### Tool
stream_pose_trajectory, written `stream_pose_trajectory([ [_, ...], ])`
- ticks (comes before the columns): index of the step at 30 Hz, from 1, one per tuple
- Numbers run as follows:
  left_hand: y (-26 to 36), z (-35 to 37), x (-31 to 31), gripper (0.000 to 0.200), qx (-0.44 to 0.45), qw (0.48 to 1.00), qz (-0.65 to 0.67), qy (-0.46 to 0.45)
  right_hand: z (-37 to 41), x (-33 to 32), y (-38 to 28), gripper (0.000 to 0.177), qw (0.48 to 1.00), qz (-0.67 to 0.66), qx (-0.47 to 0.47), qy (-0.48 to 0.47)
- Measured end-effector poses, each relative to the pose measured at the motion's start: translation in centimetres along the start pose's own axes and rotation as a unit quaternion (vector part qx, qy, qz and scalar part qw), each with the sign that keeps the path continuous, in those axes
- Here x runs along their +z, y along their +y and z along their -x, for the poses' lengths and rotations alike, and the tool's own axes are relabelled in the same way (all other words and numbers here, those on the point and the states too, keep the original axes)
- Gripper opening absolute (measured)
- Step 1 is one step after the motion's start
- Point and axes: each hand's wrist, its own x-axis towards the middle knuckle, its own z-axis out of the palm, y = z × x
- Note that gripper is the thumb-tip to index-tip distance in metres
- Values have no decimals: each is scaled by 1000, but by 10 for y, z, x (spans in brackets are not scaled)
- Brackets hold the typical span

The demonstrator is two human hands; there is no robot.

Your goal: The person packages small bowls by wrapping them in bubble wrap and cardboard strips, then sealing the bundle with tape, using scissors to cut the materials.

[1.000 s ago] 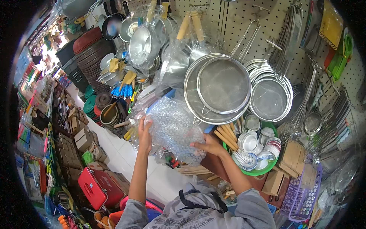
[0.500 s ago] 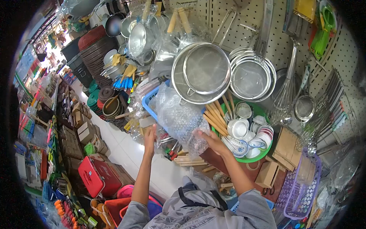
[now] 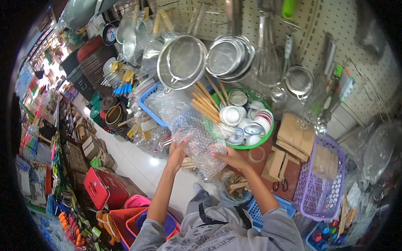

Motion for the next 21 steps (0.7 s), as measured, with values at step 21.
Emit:
stream_pose_trajectory([
  [21, -92, 37, 156, 71, -114, 962, -128, -215, 199, -103, 43, 28, 964, -245, -40, 96],
])
